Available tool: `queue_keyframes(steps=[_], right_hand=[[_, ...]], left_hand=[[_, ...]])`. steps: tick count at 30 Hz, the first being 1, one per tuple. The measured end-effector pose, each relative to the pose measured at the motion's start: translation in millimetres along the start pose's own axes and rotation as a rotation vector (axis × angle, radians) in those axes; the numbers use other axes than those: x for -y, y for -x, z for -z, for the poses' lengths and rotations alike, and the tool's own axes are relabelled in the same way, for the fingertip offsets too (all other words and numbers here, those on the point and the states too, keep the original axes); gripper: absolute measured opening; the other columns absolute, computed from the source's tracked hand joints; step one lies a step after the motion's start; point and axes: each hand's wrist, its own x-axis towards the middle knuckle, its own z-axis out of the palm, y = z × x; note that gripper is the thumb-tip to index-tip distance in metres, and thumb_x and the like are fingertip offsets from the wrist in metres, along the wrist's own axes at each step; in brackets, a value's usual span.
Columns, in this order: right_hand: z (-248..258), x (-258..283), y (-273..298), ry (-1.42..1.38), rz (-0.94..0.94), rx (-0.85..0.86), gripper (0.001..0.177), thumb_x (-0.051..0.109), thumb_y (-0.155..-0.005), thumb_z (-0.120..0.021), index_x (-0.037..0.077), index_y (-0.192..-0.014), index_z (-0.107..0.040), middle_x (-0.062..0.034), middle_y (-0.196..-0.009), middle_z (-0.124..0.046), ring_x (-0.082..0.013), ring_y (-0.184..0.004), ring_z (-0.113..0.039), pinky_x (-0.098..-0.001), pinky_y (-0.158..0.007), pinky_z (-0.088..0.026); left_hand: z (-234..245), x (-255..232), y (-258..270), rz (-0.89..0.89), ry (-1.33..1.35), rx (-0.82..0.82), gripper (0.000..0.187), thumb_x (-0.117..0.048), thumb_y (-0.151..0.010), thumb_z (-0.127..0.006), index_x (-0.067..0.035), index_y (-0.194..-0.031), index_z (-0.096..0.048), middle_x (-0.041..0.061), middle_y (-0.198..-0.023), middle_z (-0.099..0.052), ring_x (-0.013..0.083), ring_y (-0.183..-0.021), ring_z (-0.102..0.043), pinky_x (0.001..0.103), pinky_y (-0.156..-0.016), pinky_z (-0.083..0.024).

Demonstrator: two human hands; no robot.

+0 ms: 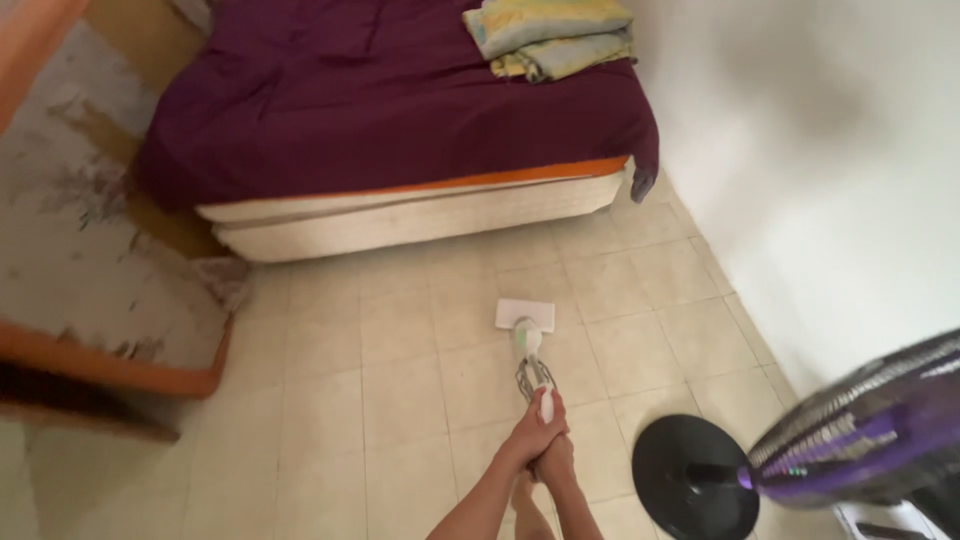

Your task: Cleaning a rug and tiled floor using a handheld vacuum device.

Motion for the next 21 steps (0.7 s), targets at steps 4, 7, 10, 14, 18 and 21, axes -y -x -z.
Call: queue_keyframes(steps=[4,7,10,14,18,21], right_hand=[[7,-94,30,0.063,0.353,-0.006,0.065,0.049,-0.095,-0.055,0.021,-0.151,-0.04,-0.0114,-0.076,-0.072,-0.018,-0.049,-0.067,-0.0373,-0.038,-0.051],[22,-98,98,-0.004,0.261,0.07,0.058,0.05,-0.102,-0.055,0.012,-0.145,-0.048,-0.0123,-0.074,-0.066,-0.0162,-0.047,-0.058,-0.0341,-0.037,-0.042],[43,-97,155,-0.05,0.097,0.113,0.055,0.046,-0.099,-0.052,0.024,-0.149,-0.044,-0.0131,-0.067,-0.057,-0.0206,-0.04,-0.045,-0.0368,-0.034,-0.03],[64,-154,172,-0.082,0.042,0.141,0.05,0.051,-0.108,-0.055,0.012,-0.139,-0.054,-0.0092,-0.065,-0.057,-0.0171,-0.038,-0.045,-0.0335,-0.031,-0.029],[94,-186,236,-0.059,0.107,0.174,0.059,0.041,-0.096,-0.052,0.045,-0.151,-0.031,-0.0085,-0.064,-0.06,-0.0209,-0.039,-0.047,-0.0375,-0.034,-0.031],[114,-240,243,-0.029,0.019,0.163,0.051,0.046,-0.102,-0.055,0.034,-0.15,-0.042,-0.0131,-0.066,-0.054,-0.0212,-0.04,-0.043,-0.0363,-0.033,-0.028]], left_hand=[[-18,50,88,0.042,0.067,0.017,0.096,-0.038,-0.087,-0.068,-0.028,-0.165,-0.015,0.024,-0.125,-0.071,0.0298,-0.113,-0.067,0.039,-0.099,-0.052],[-31,64,136,0.034,-0.025,-0.015,0.098,-0.036,-0.085,-0.07,-0.029,-0.165,-0.015,0.017,-0.127,-0.07,0.0271,-0.116,-0.067,0.038,-0.101,-0.051],[-49,82,164,0.049,-0.063,-0.046,0.104,-0.034,-0.081,-0.072,-0.032,-0.165,-0.011,0.013,-0.129,-0.065,0.0271,-0.116,-0.065,0.039,-0.102,-0.051],[-76,123,197,0.045,-0.01,-0.055,0.103,-0.035,-0.081,-0.071,-0.03,-0.165,-0.012,0.017,-0.128,-0.068,0.0288,-0.115,-0.067,0.041,-0.1,-0.052],[-110,167,254,0.038,0.058,-0.086,0.1,-0.04,-0.084,-0.069,-0.03,-0.165,-0.012,0.019,-0.127,-0.072,0.0274,-0.115,-0.068,0.039,-0.101,-0.051],[-136,202,288,0.069,0.031,-0.082,0.103,-0.04,-0.083,-0.07,-0.031,-0.165,-0.009,0.017,-0.133,-0.066,0.03,-0.116,-0.066,0.043,-0.099,-0.053]])
